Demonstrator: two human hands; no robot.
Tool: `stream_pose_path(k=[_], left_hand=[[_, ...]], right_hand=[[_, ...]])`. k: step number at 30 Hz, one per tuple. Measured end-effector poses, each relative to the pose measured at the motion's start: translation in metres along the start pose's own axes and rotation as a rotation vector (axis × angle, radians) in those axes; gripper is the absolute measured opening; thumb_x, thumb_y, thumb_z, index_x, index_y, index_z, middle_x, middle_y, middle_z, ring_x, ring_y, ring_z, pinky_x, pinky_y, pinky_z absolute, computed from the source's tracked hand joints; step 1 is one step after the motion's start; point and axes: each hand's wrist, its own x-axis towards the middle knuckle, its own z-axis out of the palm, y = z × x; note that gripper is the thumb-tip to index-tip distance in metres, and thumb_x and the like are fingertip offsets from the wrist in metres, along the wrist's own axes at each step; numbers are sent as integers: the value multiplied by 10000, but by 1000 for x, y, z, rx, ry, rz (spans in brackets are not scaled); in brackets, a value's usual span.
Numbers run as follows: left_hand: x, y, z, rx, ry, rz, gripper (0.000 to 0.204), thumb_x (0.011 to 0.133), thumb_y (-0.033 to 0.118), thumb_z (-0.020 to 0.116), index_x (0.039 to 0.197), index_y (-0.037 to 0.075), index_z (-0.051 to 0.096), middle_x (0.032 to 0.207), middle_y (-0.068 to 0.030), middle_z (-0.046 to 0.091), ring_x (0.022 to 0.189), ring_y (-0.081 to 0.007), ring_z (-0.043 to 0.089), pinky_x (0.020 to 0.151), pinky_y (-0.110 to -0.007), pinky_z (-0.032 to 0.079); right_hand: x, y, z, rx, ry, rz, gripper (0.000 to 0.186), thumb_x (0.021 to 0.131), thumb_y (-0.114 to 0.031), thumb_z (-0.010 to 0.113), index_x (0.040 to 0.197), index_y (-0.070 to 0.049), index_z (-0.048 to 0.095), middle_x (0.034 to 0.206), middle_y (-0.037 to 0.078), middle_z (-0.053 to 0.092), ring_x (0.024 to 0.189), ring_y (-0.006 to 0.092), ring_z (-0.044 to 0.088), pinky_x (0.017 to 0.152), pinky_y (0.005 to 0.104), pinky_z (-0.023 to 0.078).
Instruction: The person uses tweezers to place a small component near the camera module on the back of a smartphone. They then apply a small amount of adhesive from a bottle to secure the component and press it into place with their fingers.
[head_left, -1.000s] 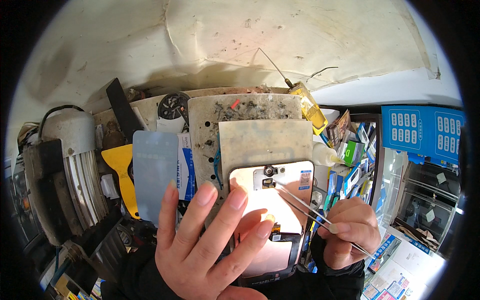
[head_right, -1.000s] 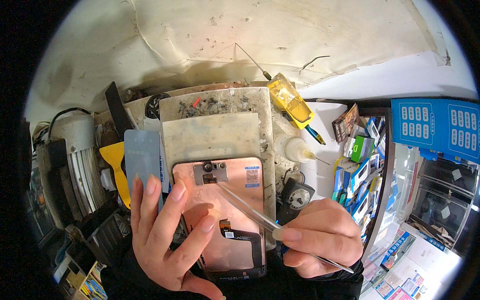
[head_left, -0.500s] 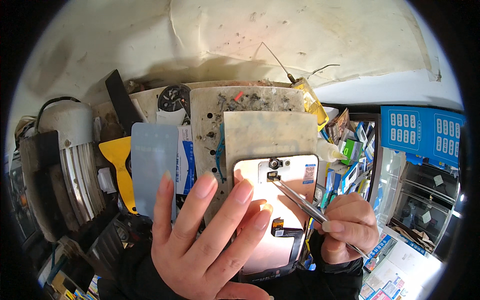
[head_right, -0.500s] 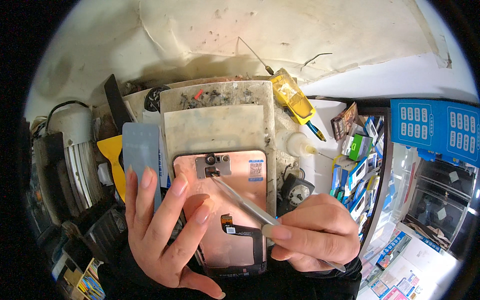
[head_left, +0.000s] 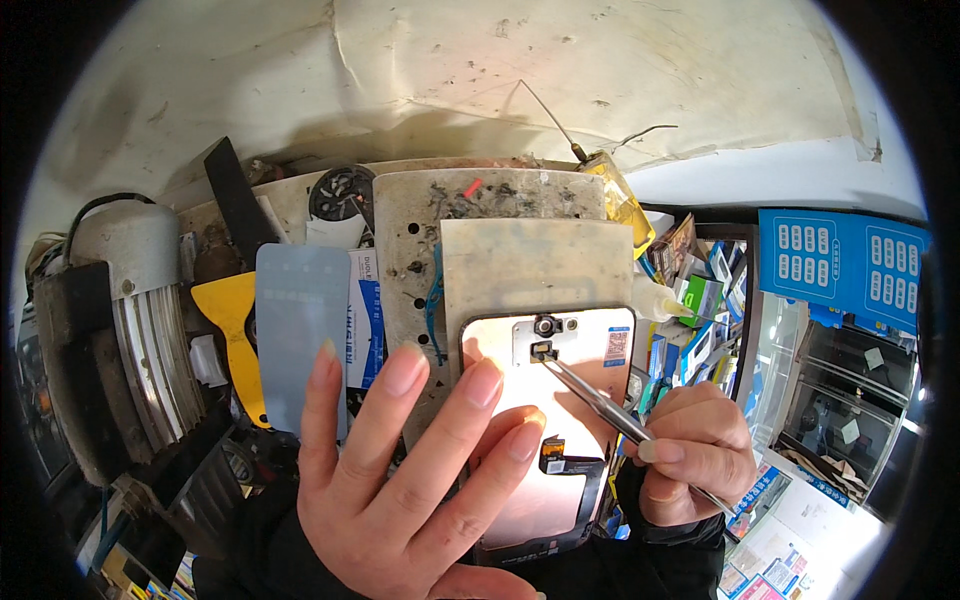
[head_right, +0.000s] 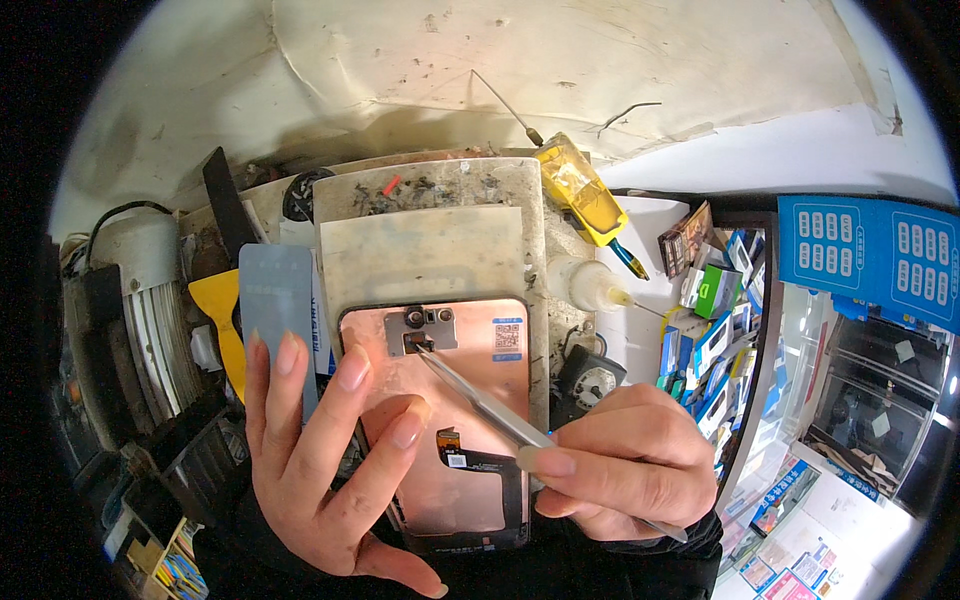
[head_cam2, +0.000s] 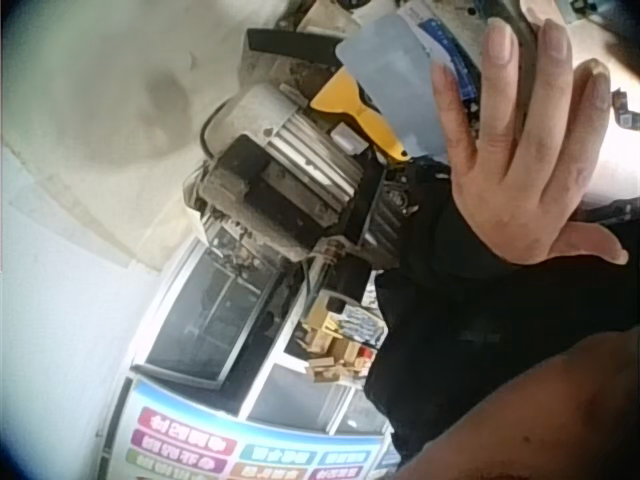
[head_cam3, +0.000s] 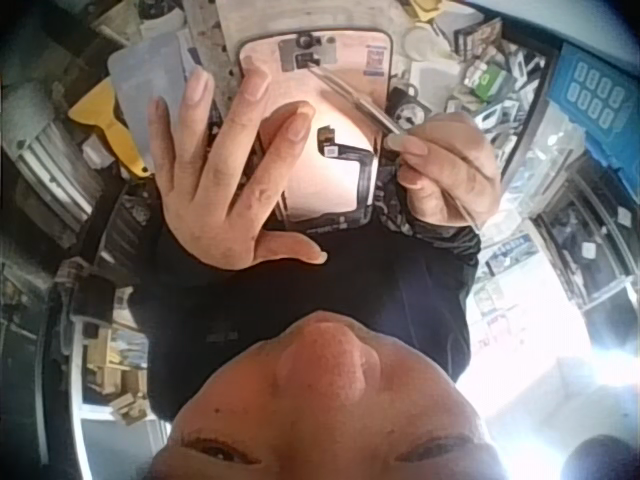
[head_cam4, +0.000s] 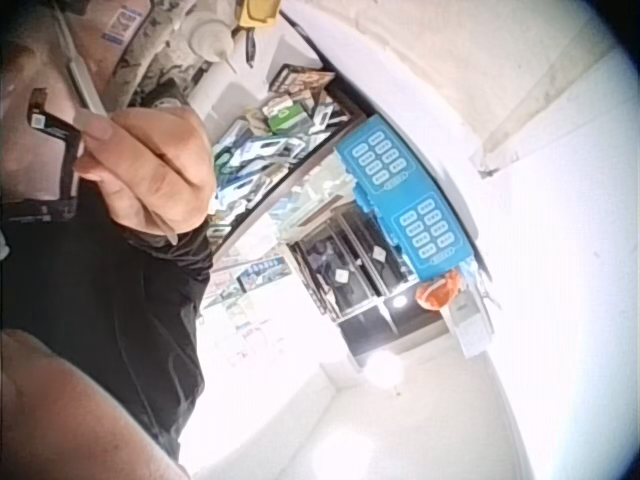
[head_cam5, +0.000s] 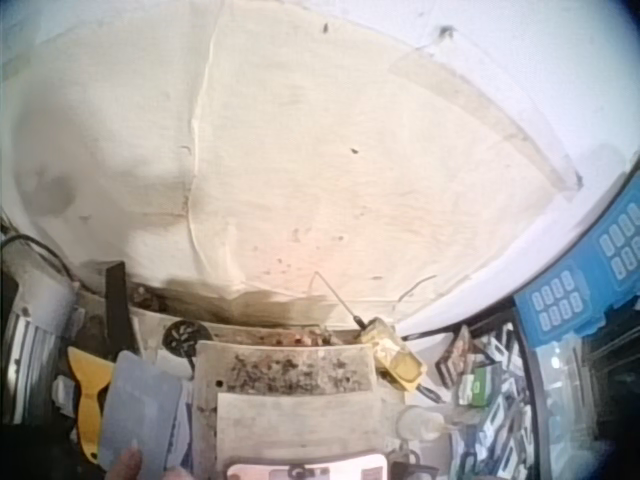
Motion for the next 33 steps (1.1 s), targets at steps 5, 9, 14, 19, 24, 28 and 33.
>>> stream_pose_path(k=[5,9,14,19,24,28,33], left_hand=[[-1,0,0,-2,-14,-16,980,865,929,274,1393,193,649,1512,-226,533,1480,-503,367,1161,-750,228],[-2,1,1,-2,-5,-22,968,872,922,275,1391,197,650,1511,-221,537,1479,-500,371,1159,-749,233],[-4,1,0,4,-5,-26,957,877,916,282,1388,196,651,1509,-220,539,1479,-498,374,1158,-749,237],[0,1,3,-10,2,-26,957,879,913,293,1384,184,653,1503,-228,542,1475,-502,377,1155,-751,238],[5,0,10,-105,124,-6,891,927,850,334,1440,182,627,1536,-222,515,1457,-481,412,1153,-673,281],[-1,-1,-1,-13,-14,-3,953,880,911,298,1367,182,668,1496,-237,546,1473,-509,376,1151,-752,240],[-2,-2,-1,-14,-6,13,941,878,913,296,1351,199,684,1497,-237,546,1474,-509,375,1151,-752,239]], right_hand=[[0,1,0,6,-3,-6,239,855,-189,851,1023,-27,799,902,88,713,676,192,661,580,295,485],[0,1,0,-9,-2,-7,250,855,-205,852,1023,-28,799,898,86,713,676,190,660,581,294,484],[-2,1,1,-4,19,-17,276,855,-218,853,1046,-28,793,905,90,720,676,189,658,579,292,480],[-4,0,1,21,19,-5,263,863,-199,848,1050,-24,788,914,96,724,690,187,656,580,291,475],[-3,-1,0,-4,-9,14,261,862,-198,850,1050,-28,789,908,89,722,691,179,648,584,283,473],[-2,0,0,-21,-13,-2,259,864,-197,850,1052,-29,789,908,84,722,689,174,644,585,280,473],[-1,0,1,-21,-7,-10,256,865,-198,850,1048,-30,789,906,82,721,690,172,644,585,282,476]])
